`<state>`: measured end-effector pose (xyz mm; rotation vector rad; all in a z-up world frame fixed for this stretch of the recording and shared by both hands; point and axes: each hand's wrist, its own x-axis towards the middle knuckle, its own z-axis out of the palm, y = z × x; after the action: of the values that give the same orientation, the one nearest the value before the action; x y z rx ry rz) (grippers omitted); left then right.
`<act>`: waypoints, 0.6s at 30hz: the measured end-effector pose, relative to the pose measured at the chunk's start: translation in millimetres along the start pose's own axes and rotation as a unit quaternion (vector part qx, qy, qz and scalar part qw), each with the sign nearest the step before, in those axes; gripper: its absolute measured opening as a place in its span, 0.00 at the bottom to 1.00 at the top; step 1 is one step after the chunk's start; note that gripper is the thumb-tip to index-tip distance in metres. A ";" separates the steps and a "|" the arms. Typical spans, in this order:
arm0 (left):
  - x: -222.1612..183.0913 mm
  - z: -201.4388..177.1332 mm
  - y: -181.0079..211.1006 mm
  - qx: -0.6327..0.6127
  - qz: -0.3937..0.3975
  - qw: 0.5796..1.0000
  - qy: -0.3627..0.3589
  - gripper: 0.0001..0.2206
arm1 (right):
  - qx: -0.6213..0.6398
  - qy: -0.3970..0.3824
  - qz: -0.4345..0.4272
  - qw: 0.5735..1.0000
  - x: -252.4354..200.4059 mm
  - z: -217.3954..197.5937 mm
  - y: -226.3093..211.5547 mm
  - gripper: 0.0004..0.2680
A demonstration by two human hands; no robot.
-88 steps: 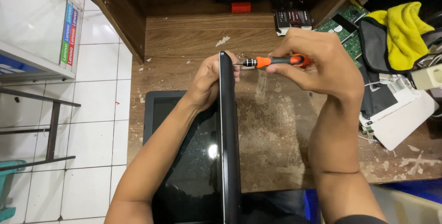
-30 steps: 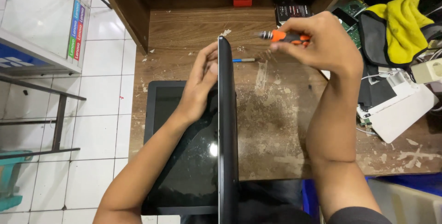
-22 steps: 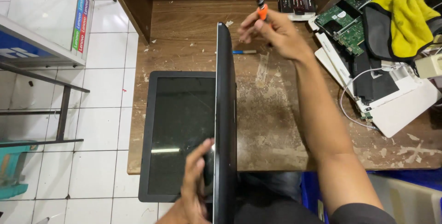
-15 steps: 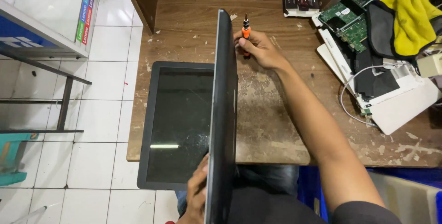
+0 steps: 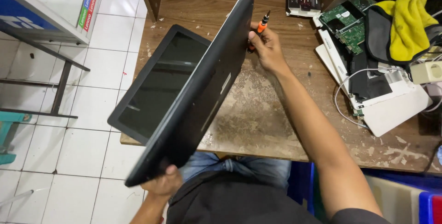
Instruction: Disassembling and inspecting a laptop using a precision screwdriver on a repair bench.
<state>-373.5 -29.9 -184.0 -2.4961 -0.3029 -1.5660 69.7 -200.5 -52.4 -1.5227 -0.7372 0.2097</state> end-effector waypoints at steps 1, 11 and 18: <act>28.1 4.9 -6.1 0.003 -0.002 1.000 -0.001 0.18 | 0.001 -0.004 0.001 1.000 -1.0 0.5 -1.9 0.15; 116.6 89.5 -96.7 -0.408 -0.245 0.879 -0.018 0.23 | -0.053 0.077 -0.104 0.990 -8.7 -0.6 -9.5 0.13; 174.4 126.0 -103.4 -0.467 -0.206 0.860 -0.018 0.21 | -0.078 0.155 -0.130 0.976 -25.9 -19.9 10.0 0.10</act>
<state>-217.8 115.5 -76.4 -3.3376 -0.0711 -2.2372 63.9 -230.6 -67.4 -1.5423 -0.7049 -0.2840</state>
